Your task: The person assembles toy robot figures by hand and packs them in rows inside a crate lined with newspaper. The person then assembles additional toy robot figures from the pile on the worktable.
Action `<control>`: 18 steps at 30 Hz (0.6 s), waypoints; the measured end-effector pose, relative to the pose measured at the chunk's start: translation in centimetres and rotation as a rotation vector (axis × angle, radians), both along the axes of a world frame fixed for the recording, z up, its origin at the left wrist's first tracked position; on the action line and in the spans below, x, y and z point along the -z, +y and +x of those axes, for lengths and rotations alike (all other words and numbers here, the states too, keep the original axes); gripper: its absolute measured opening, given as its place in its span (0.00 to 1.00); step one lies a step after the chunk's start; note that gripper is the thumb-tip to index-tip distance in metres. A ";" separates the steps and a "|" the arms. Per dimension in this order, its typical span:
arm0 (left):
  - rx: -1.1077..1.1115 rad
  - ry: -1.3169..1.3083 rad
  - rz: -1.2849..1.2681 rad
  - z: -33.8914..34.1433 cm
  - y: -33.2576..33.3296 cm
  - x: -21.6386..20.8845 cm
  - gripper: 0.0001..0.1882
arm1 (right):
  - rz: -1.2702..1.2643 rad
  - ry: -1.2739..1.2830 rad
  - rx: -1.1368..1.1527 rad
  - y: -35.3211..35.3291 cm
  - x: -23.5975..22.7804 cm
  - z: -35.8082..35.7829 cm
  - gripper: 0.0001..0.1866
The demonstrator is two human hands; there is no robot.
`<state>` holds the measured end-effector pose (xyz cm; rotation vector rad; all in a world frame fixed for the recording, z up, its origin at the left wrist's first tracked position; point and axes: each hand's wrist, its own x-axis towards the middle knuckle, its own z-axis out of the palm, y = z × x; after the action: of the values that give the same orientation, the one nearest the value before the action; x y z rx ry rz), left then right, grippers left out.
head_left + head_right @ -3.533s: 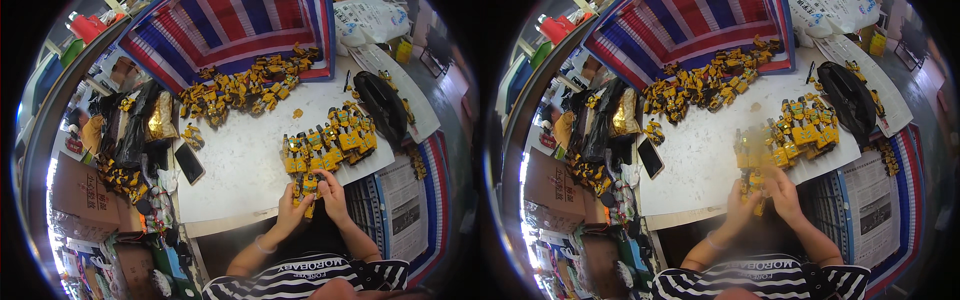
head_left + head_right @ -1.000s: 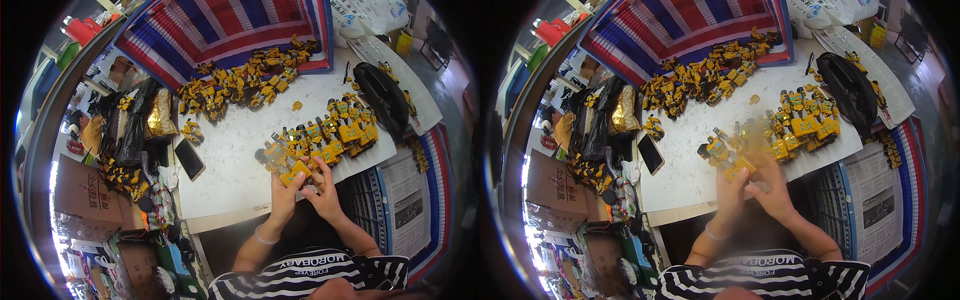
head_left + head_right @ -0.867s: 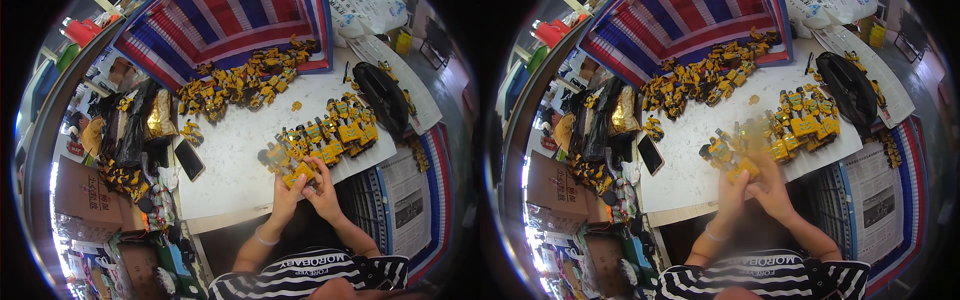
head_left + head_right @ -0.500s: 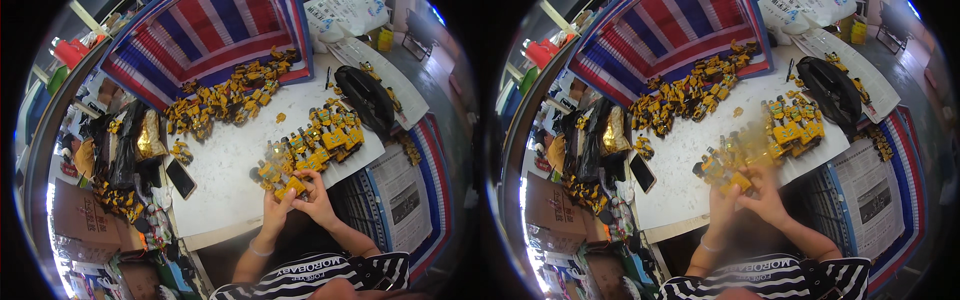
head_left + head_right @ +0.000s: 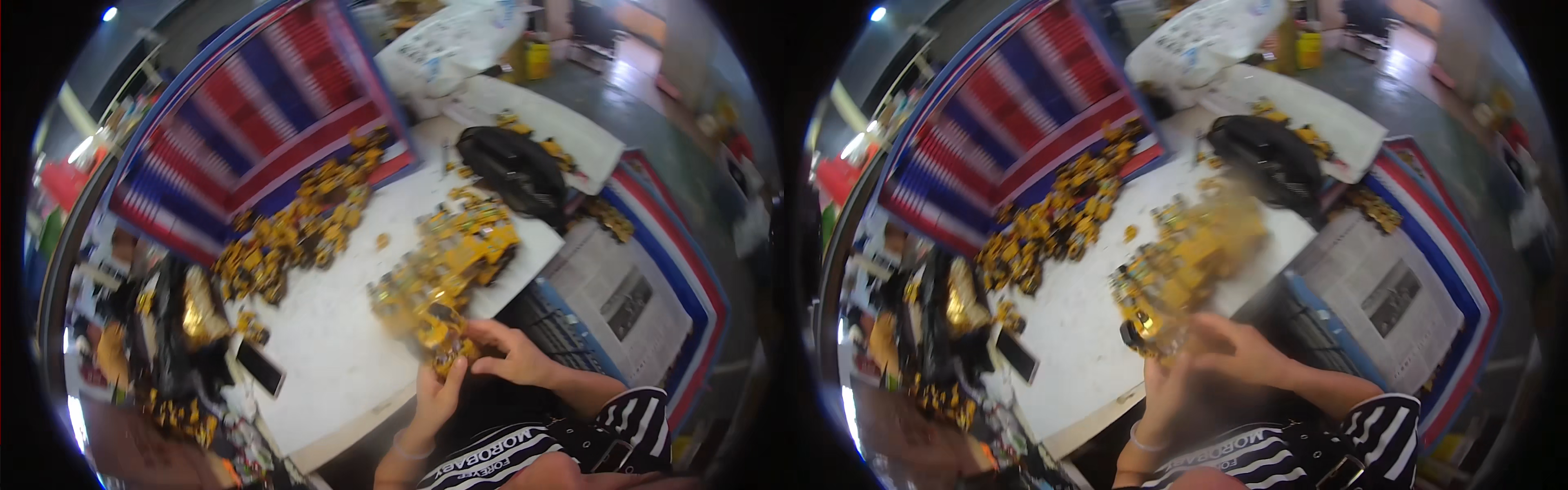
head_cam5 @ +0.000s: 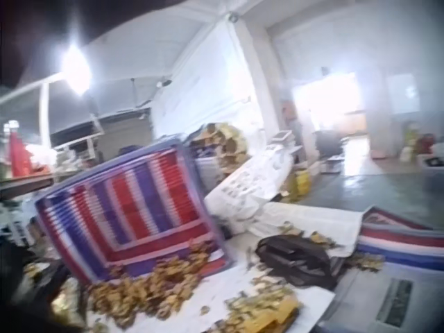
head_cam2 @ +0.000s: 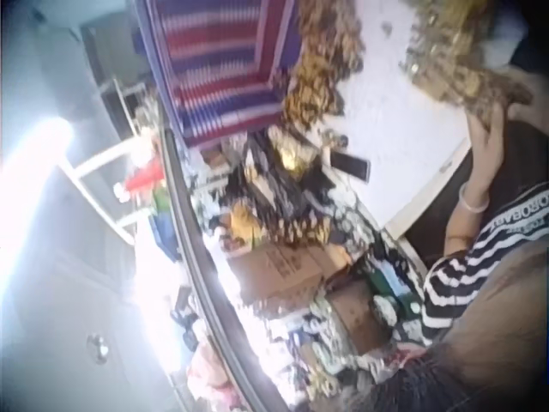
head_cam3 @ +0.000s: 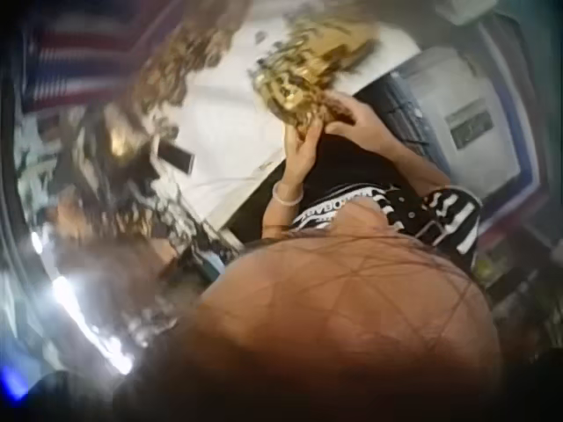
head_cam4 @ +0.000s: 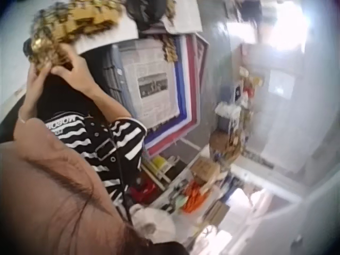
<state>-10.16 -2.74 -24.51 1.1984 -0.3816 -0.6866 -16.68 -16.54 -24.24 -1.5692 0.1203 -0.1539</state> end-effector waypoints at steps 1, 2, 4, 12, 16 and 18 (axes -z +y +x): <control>0.036 -0.003 -0.009 -0.5 -0.7 -0.4 0.19 | 0.047 0.050 -0.005 -0.4 -0.4 -0.7 0.27; 0.072 -0.007 -0.019 -0.9 -1.4 -0.7 0.20 | 0.095 0.095 -0.008 -0.8 -0.9 -1.5 0.25; 0.127 -0.206 -0.009 -0.9 -1.8 0.1 0.30 | 0.343 0.160 0.064 -1.8 -0.4 -2.4 0.22; -0.122 -0.555 0.118 1.4 0.0 1.1 0.19 | 0.685 -0.135 0.473 -9.8 -0.8 -6.4 0.21; -0.261 -0.508 0.158 2.7 1.1 1.7 0.14 | 0.488 -0.098 0.417 -11.7 -2.7 -4.1 0.23; -0.251 -0.538 0.174 3.1 1.7 1.7 0.13 | 0.495 -0.075 0.310 -12.1 -2.8 -1.8 0.22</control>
<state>-7.05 -1.02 -26.21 1.5646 -0.6133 -0.1716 -18.53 -28.62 -21.41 -1.0426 0.3182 -0.3955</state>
